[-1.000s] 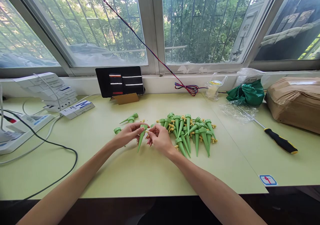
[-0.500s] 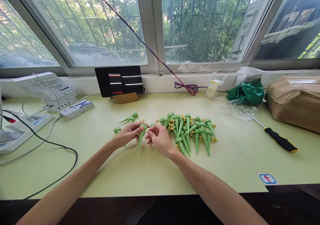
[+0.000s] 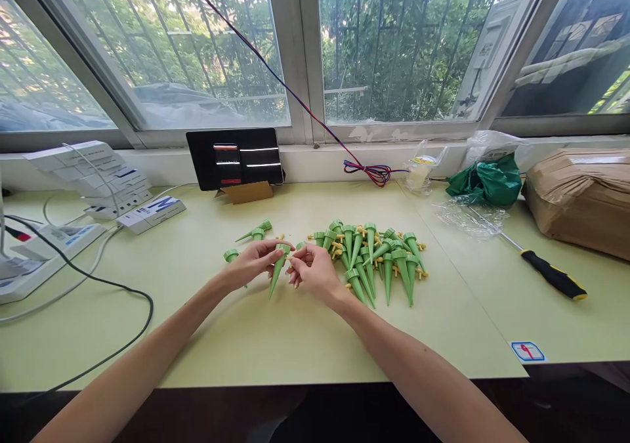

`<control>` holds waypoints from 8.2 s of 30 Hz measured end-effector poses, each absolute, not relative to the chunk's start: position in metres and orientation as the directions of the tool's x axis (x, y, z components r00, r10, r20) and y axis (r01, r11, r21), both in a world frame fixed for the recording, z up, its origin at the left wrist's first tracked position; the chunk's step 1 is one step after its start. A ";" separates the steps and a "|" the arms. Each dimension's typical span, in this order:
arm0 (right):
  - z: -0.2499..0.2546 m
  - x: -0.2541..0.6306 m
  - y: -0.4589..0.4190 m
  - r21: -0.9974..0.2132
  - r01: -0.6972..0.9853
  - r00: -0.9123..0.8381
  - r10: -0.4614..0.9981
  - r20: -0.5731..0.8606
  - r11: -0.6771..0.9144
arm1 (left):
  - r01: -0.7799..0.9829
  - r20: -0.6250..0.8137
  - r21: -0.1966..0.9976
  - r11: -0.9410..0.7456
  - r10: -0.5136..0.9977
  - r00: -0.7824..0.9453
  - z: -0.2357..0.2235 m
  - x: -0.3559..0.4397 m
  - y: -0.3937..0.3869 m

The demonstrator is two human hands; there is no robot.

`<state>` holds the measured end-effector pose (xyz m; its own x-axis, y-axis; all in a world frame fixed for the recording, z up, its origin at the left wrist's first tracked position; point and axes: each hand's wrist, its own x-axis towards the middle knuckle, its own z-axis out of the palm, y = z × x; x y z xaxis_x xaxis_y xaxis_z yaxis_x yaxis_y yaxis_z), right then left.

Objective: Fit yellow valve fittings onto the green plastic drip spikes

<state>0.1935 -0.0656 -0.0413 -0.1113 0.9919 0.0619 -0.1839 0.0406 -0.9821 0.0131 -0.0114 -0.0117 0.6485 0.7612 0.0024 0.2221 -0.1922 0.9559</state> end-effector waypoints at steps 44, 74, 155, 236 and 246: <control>-0.034 0.193 -0.069 -0.982 -0.181 -0.107 0.991 0.078 0.058 | 0.223 -0.006 0.960 -0.172 0.779 0.627 -0.012 0.012 -0.010; -0.037 0.193 -0.068 -0.999 -0.035 -0.167 0.985 0.039 0.034 | 0.219 -0.006 0.962 -0.166 0.785 0.619 -0.010 0.014 -0.013; -0.034 0.197 -0.071 -0.937 0.216 -0.127 0.959 0.252 0.275 | 0.240 -0.006 0.951 -0.195 0.765 0.644 -0.007 0.012 -0.015; -0.029 0.194 -0.075 -1.000 -0.025 -0.214 0.977 0.020 0.016 | 0.262 0.009 0.938 -0.228 0.771 0.637 -0.003 0.014 -0.018; -0.032 0.195 -0.074 -0.955 0.152 -0.132 0.963 0.236 0.255 | 0.236 0.003 0.951 -0.201 0.767 0.641 -0.004 0.014 -0.018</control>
